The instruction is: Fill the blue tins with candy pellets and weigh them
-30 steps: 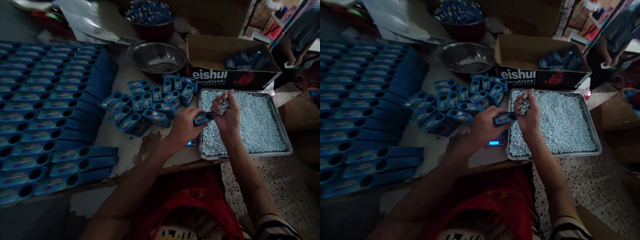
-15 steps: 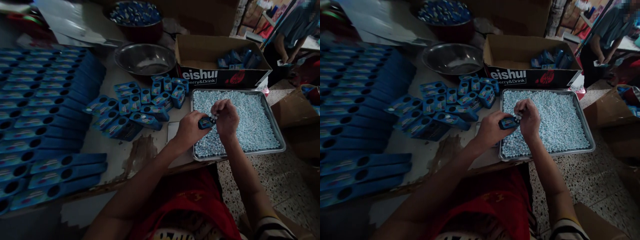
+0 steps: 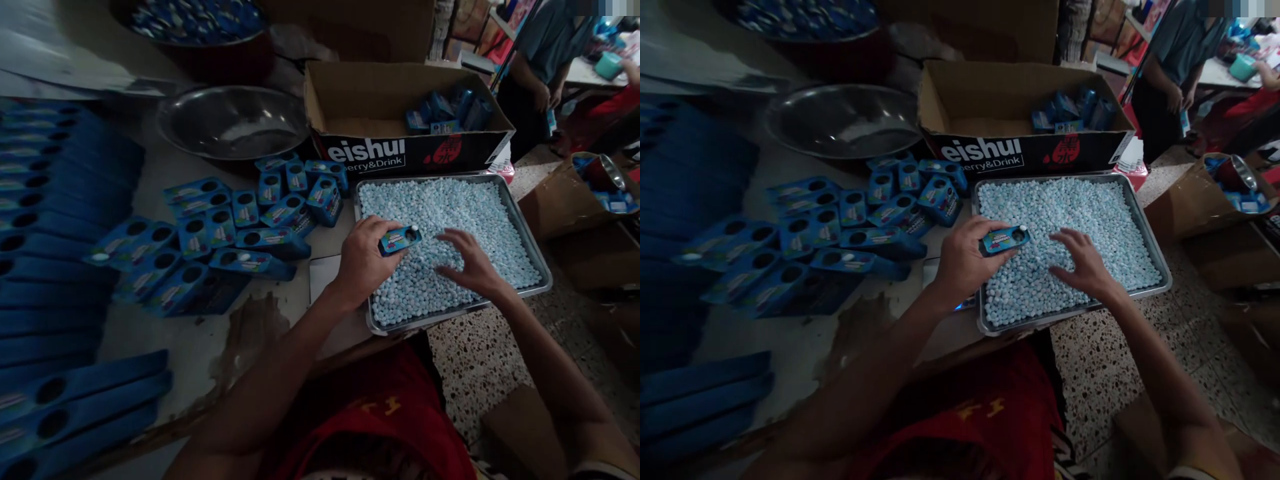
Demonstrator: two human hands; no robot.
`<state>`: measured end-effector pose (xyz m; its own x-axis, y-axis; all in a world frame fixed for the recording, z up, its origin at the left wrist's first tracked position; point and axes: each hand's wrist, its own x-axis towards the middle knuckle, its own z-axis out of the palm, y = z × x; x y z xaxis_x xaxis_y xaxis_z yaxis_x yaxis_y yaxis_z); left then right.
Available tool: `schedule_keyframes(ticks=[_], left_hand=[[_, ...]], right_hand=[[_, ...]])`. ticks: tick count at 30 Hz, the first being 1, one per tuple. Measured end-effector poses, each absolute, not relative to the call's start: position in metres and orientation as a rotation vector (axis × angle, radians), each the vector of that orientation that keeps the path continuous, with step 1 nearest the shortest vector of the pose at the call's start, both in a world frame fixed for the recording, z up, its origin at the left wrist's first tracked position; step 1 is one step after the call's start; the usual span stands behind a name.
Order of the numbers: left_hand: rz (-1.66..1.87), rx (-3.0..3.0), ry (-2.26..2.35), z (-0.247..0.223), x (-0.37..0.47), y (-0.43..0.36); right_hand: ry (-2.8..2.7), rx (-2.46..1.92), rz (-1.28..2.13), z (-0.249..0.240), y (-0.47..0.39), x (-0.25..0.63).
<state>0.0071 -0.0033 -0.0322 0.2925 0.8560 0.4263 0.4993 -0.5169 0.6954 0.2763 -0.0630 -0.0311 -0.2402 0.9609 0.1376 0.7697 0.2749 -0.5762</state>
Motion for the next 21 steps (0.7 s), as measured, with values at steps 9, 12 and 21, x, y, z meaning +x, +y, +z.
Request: schedule_keyframes(ticks=[9,12,21], left_hand=[[0.966,2.038,1.197,-0.026,0.001,0.004],[0.933,2.044,1.232,-0.023,0.001,0.006],[0.882,2.073,1.237,-0.023,0.017,0.009]], right_hand=[[-1.978,-1.795,0.469,-0.074,-0.013,0.257],[-1.168,-1.534,0.894,-0.068,0.016,0.248],[-0.512,-0.703,1.341,-0.01,0.018,0.197]])
